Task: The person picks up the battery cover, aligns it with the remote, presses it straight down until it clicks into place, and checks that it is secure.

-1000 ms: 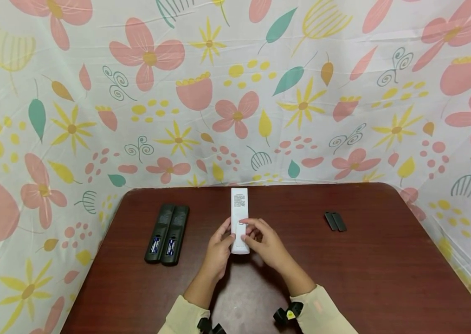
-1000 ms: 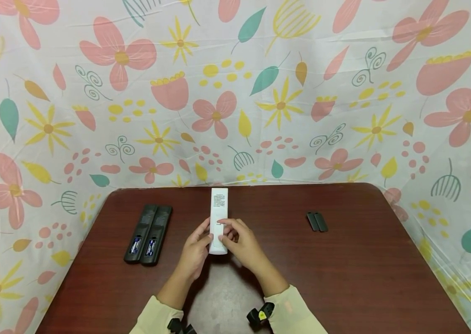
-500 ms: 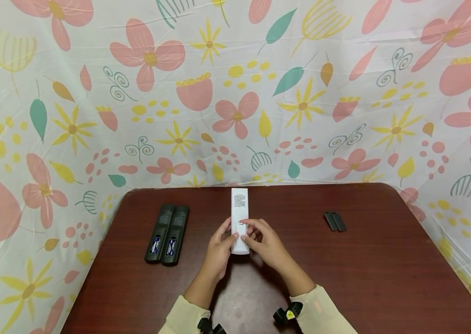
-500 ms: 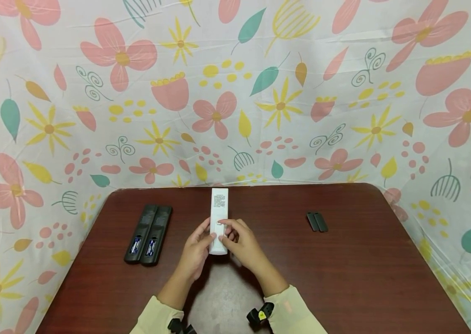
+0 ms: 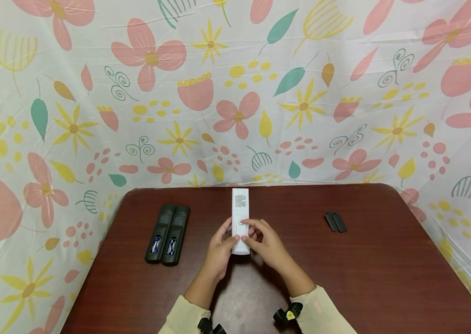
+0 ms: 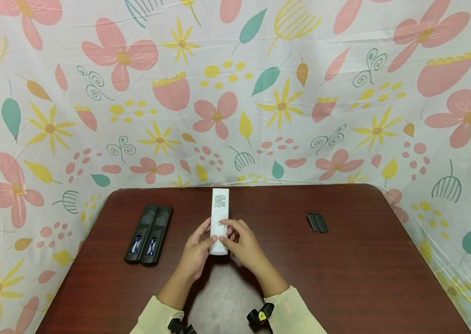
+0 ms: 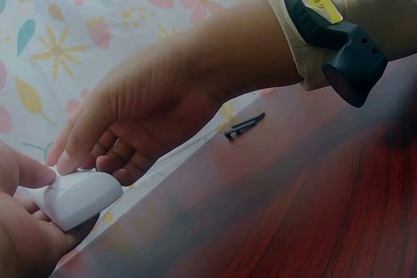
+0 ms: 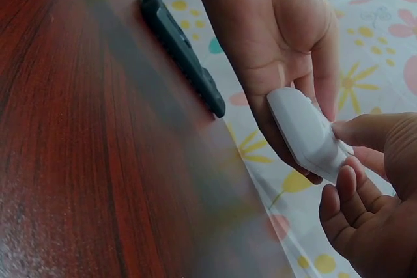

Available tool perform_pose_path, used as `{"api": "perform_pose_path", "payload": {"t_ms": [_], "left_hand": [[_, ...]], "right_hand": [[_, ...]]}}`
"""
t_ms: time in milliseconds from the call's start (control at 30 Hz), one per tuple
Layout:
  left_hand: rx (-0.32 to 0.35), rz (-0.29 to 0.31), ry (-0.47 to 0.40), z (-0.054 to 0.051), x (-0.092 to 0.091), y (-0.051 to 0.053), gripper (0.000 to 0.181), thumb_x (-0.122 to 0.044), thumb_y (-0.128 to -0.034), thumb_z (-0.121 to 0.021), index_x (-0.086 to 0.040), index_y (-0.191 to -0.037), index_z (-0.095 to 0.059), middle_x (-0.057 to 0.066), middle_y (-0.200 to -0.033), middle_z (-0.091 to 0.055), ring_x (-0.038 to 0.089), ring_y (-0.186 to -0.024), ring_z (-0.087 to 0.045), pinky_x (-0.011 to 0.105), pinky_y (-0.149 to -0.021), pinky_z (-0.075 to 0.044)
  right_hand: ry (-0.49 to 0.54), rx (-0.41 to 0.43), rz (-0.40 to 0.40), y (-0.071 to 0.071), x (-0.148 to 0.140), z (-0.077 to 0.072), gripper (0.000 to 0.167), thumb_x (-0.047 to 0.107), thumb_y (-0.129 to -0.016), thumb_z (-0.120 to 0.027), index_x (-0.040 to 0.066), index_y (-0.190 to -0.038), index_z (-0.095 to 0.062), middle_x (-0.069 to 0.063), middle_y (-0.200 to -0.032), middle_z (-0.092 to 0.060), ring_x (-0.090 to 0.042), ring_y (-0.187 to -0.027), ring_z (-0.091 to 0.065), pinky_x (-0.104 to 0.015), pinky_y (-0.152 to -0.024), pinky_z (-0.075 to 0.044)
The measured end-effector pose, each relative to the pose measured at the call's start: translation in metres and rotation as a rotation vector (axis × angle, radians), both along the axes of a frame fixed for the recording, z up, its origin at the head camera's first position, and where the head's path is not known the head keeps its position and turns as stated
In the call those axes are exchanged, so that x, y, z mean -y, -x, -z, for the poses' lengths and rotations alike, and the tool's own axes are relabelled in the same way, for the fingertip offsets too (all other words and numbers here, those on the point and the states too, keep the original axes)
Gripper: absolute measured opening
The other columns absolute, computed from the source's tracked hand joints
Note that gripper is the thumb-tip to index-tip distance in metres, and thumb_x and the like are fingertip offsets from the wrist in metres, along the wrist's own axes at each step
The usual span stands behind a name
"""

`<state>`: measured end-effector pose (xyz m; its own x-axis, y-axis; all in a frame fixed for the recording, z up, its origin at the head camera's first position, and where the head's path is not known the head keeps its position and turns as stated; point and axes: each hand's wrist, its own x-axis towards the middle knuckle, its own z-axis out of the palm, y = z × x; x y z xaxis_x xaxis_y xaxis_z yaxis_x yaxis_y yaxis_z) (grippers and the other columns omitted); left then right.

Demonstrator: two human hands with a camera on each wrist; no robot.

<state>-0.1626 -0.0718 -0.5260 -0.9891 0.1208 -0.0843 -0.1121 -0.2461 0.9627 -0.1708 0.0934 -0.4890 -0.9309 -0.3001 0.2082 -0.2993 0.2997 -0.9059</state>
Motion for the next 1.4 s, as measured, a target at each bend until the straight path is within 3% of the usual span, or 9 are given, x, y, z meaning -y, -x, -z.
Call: {"api": "perform_pose_path", "payload": {"t_ms": [100,333,533,733,967,1133,1400], "left_hand": [[-0.002,-0.002,0.003,0.000,0.000,0.000,0.061,-0.002,-0.0991,-0.052,-0.009,-0.157,-0.034,0.020,-0.150,-0.044,0.022,-0.120,-0.053,0.025,-0.087,-0.053],[0.003,-0.009,0.005,0.000,0.000,0.001,0.061,-0.002,-0.0986,-0.052,-0.009,-0.157,-0.035,0.019,-0.151,-0.043,0.021,-0.119,-0.054,0.026,-0.088,-0.052],[0.010,-0.010,-0.005,-0.001,0.000,0.002,0.062,-0.002,-0.0981,-0.053,-0.009,-0.157,-0.035,0.018,-0.152,-0.043,0.022,-0.120,-0.053,0.027,-0.088,-0.052],[0.030,-0.014,-0.021,-0.001,-0.002,0.002,0.061,-0.001,-0.0966,-0.054,-0.006,-0.155,-0.037,0.019,-0.151,-0.044,0.020,-0.118,-0.054,0.028,-0.088,-0.052],[0.027,-0.003,-0.023,-0.002,-0.002,0.000,0.061,0.000,-0.0959,-0.055,-0.006,-0.155,-0.038,0.020,-0.150,-0.044,0.021,-0.116,-0.055,0.030,-0.088,-0.053],[0.039,-0.007,-0.028,-0.002,-0.002,0.001,0.059,-0.005,-0.0981,-0.057,-0.006,-0.154,-0.039,0.019,-0.150,-0.047,0.020,-0.118,-0.057,0.030,-0.088,-0.053],[0.045,-0.012,-0.030,-0.003,-0.001,0.000,0.058,-0.007,-0.0990,-0.058,-0.005,-0.153,-0.039,0.020,-0.146,-0.051,0.019,-0.115,-0.060,0.030,-0.088,-0.054]], "right_hand": [[0.018,-0.015,-0.003,-0.004,0.000,-0.006,0.037,0.000,-0.091,-0.071,-0.002,-0.127,-0.064,-0.026,-0.097,-0.055,-0.014,-0.077,-0.051,-0.024,-0.068,-0.047],[0.035,0.016,0.074,0.011,-0.004,0.025,0.046,0.010,-0.093,-0.072,0.014,-0.137,-0.059,-0.014,-0.098,-0.060,-0.014,-0.078,-0.053,-0.022,-0.068,-0.046],[0.066,0.094,0.141,0.011,-0.003,0.024,0.055,0.016,-0.095,-0.070,0.010,-0.145,-0.050,-0.014,-0.108,-0.059,-0.014,-0.079,-0.053,-0.020,-0.064,-0.045],[0.089,0.183,0.143,0.012,-0.003,0.026,0.057,0.025,-0.099,-0.067,0.014,-0.150,-0.046,-0.015,-0.127,-0.062,-0.017,-0.094,-0.063,-0.025,-0.074,-0.053],[0.087,0.222,0.150,0.013,-0.003,0.028,0.055,0.027,-0.100,-0.065,0.019,-0.151,-0.046,-0.013,-0.122,-0.067,-0.020,-0.097,-0.064,-0.025,-0.078,-0.053],[0.077,0.248,0.154,0.012,-0.001,0.022,0.055,0.019,-0.101,-0.064,0.013,-0.151,-0.045,-0.016,-0.121,-0.066,-0.021,-0.096,-0.063,-0.025,-0.077,-0.052],[0.085,0.253,0.129,-0.001,0.001,-0.008,0.053,0.012,-0.100,-0.062,0.005,-0.150,-0.045,-0.019,-0.116,-0.065,-0.018,-0.093,-0.062,-0.024,-0.077,-0.051]]}}
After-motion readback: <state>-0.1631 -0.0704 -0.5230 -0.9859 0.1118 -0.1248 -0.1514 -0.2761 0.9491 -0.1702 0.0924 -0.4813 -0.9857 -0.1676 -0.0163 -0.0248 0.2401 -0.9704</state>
